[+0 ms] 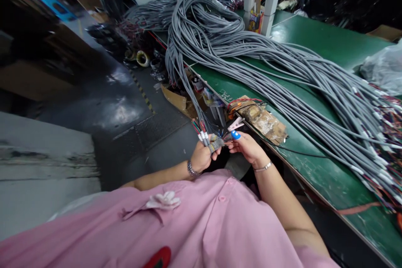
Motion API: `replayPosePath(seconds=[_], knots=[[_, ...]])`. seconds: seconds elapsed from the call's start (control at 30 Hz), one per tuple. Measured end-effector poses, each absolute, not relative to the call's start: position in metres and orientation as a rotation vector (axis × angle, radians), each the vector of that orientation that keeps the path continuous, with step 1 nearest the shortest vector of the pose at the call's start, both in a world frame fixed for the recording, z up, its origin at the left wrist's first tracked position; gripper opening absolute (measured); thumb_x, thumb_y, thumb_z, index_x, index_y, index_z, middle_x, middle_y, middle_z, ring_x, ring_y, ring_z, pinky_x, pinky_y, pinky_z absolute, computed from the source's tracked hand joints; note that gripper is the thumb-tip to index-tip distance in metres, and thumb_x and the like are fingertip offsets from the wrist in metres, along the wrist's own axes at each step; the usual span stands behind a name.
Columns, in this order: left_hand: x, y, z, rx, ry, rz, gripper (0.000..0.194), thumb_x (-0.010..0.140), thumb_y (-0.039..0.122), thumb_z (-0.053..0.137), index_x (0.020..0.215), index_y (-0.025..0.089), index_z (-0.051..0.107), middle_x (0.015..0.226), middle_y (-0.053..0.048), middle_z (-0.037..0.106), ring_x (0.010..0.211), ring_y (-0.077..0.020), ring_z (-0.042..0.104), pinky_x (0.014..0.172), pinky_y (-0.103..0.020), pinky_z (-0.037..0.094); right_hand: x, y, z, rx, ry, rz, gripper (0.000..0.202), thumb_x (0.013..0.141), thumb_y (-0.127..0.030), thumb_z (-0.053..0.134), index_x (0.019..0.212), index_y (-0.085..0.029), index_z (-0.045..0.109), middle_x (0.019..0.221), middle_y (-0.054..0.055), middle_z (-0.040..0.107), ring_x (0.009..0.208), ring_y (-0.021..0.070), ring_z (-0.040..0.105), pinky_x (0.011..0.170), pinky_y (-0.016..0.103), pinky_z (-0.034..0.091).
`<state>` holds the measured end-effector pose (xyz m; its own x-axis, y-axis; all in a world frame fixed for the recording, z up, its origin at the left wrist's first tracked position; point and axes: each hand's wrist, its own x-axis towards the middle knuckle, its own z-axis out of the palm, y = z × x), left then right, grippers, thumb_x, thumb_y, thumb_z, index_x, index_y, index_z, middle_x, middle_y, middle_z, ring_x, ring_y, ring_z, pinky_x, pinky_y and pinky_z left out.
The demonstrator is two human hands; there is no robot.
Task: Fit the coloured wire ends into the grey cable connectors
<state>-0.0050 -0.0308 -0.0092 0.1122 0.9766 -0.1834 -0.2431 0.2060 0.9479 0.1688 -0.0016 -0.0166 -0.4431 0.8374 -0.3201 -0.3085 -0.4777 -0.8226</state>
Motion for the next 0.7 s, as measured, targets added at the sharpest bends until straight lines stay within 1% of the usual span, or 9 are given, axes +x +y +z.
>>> replayPosePath(seconds=[0.13,0.23,0.33,0.47,0.57,0.63,0.7], knots=[[-0.007,-0.034,-0.013,0.989,1.055,1.052,0.031,0.072,0.042,0.070,0.068,0.015,0.057,0.051,0.003,0.055,0.034,-0.0046,0.042,0.034,-0.018,0.028,0.169,-0.004,-0.008,-1.031,-1.041,1.875,0.025,0.072,-0.039,0.076,0.082,-0.017,0.067,0.070,0.000,0.066,0.058,0.0090,0.057,0.055,0.020,0.048],[-0.008,-0.036,-0.017,1.082,1.057,0.984,0.030,0.074,0.041,0.068,0.068,0.014,0.058,0.052,0.002,0.057,0.034,-0.0048,0.043,0.036,-0.018,0.030,0.166,-0.004,-0.005,-1.012,-1.160,1.776,0.021,0.072,-0.034,0.076,0.074,-0.016,0.066,0.064,-0.003,0.062,0.055,0.0077,0.053,0.055,0.019,0.045],[-0.008,-0.037,-0.021,1.154,1.048,0.850,0.031,0.073,0.041,0.068,0.065,0.014,0.058,0.052,0.000,0.058,0.034,-0.0060,0.045,0.035,-0.019,0.031,0.163,-0.007,-0.003,-0.994,-1.317,1.732,0.022,0.074,-0.037,0.073,0.077,-0.016,0.067,0.066,-0.002,0.064,0.056,0.0095,0.054,0.057,0.023,0.045],[-0.008,-0.036,-0.024,1.164,1.045,0.705,0.032,0.073,0.042,0.068,0.064,0.013,0.059,0.051,-0.002,0.059,0.033,-0.0070,0.045,0.033,-0.019,0.030,0.159,-0.011,-0.001,-1.045,-1.529,1.614,0.026,0.078,-0.041,0.068,0.083,-0.016,0.068,0.064,-0.001,0.064,0.053,0.0104,0.051,0.051,0.023,0.040],[-0.008,-0.034,-0.021,1.136,1.058,0.734,0.033,0.073,0.043,0.068,0.063,0.013,0.059,0.050,-0.001,0.058,0.033,-0.0067,0.044,0.033,-0.019,0.030,0.159,-0.013,0.000,-1.042,-1.502,1.516,0.026,0.080,-0.043,0.066,0.082,-0.016,0.068,0.070,0.000,0.065,0.059,0.0113,0.053,0.057,0.024,0.044],[-0.008,-0.033,-0.018,1.096,1.059,0.811,0.033,0.073,0.043,0.068,0.063,0.013,0.059,0.050,-0.001,0.058,0.033,-0.0065,0.044,0.033,-0.019,0.029,0.161,-0.016,-0.002,-1.051,-1.415,1.536,0.028,0.081,-0.044,0.065,0.086,-0.017,0.068,0.075,0.001,0.066,0.065,0.0122,0.056,0.062,0.025,0.046],[-0.007,-0.033,-0.017,1.051,1.062,0.897,0.033,0.073,0.044,0.068,0.064,0.013,0.059,0.050,0.000,0.058,0.032,-0.0061,0.043,0.033,-0.019,0.028,0.164,-0.021,-0.006,-1.089,-1.310,1.600,0.030,0.080,-0.046,0.066,0.091,-0.018,0.067,0.080,0.002,0.067,0.068,0.0127,0.058,0.062,0.024,0.047]])
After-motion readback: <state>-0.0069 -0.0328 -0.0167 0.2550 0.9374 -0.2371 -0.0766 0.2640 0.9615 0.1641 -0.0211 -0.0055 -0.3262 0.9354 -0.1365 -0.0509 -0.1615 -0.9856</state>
